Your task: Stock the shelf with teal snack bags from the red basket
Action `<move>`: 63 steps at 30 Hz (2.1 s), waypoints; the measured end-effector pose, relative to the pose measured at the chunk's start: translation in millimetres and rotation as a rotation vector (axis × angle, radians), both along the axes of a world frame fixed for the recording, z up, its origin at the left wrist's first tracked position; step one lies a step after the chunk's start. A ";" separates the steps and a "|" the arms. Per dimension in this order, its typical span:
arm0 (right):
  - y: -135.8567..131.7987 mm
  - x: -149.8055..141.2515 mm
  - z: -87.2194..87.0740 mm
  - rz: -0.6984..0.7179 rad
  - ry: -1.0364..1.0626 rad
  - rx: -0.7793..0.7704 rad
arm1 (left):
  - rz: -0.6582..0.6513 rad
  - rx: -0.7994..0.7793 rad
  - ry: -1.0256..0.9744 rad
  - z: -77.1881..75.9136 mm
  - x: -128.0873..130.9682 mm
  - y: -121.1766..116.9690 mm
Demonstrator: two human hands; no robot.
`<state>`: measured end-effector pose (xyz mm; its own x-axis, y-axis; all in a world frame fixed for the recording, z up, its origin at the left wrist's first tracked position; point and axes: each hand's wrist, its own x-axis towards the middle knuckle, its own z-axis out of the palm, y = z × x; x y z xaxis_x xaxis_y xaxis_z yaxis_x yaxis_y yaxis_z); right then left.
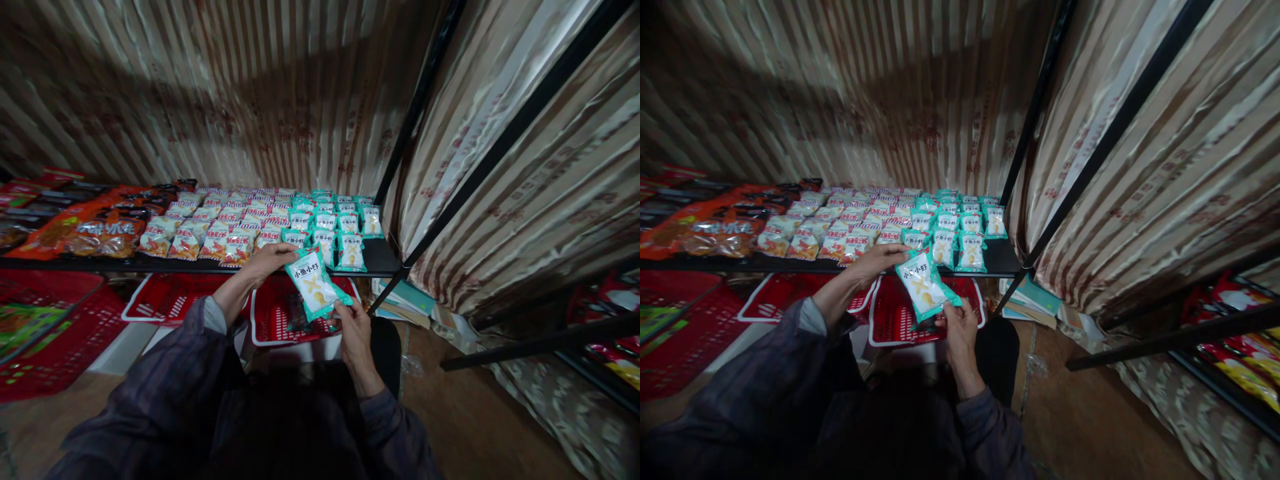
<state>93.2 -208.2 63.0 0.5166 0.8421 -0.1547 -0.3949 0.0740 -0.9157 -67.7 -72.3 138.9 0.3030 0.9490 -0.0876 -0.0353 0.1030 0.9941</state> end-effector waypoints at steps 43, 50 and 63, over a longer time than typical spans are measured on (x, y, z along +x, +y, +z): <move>-21.9 13.9 12.2 -0.196 -0.508 0.252 | 0.098 0.163 -0.278 -25.2 25.0 -13.3; -20.6 5.0 7.9 -0.293 -0.972 0.454 | 0.066 0.118 -0.515 -26.0 25.9 -25.7; -19.1 -15.4 -10.5 -0.146 -1.279 0.586 | 0.352 -0.177 -0.624 -29.4 27.3 -27.6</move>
<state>77.8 -227.3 52.5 0.1188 0.5478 0.8281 0.7165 0.5301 -0.4534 -40.4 -99.8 109.5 0.0266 0.9868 -0.1599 -0.6492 0.1387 0.7479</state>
